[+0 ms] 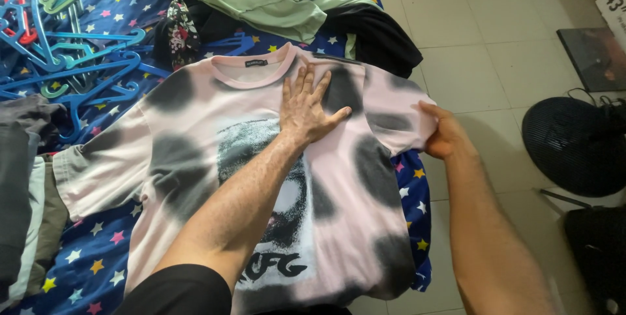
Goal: Fold various t-shirts and garments on a bed.
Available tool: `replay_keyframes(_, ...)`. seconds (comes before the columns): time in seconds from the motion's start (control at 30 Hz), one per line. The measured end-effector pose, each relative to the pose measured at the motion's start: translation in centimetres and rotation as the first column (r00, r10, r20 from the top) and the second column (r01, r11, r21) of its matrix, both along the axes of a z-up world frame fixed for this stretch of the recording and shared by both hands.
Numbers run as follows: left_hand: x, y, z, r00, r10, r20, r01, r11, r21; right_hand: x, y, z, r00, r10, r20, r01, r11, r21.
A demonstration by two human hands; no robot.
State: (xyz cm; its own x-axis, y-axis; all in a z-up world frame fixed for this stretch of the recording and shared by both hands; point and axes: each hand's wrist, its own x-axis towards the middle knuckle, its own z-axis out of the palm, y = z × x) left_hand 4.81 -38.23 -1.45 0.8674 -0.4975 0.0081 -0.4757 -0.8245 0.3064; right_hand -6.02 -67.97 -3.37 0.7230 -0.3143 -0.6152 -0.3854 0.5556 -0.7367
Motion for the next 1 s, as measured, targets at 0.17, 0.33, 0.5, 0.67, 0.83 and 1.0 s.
replay_keyframes(0.17, 0.1, -0.1, 0.1, 1.0, 0.002, 0.002, -0.001, 1.0, -0.01, -0.4, -0.6, 0.9, 0.984, -0.061, -0.168, 0.085, 0.987, 0.14)
replay_keyframes(0.33, 0.1, -0.1, -0.1, 1.0, 0.001, 0.002, -0.001, 1.0, -0.03, -0.8, -0.5, 0.6, 0.959, -0.114, -0.261, 0.147, 0.983, 0.11)
replay_keyframes(0.5, 0.3, 0.0, 0.8, 1.0, -0.016, -0.008, 0.016, 1.0, 0.002, -0.7, -0.2, 2.0, 0.963, -0.136, -0.232, 0.148, 0.988, 0.035)
replay_keyframes(0.67, -1.1, -3.1, 0.9, 0.996, -0.088, 0.003, 0.087, 0.994, 0.066, 0.9, -3.5, -0.8, 0.98, 0.004, -0.199, -0.015, 0.998, -0.056)
replay_keyframes(0.83, -3.9, -5.3, -1.3, 0.956, -0.273, 0.109, 0.28, 0.958, -0.062, 0.9, -1.8, 1.2, 0.985, -0.17, -0.032, 0.166, 0.98, -0.111)
replay_keyframes(1.0, -4.2, -5.5, -2.0, 0.968, -0.241, 0.07, 0.246, 0.967, -0.068, 1.1, -0.4, 2.7, 0.936, 0.021, 0.352, 0.18, 0.829, -0.529)
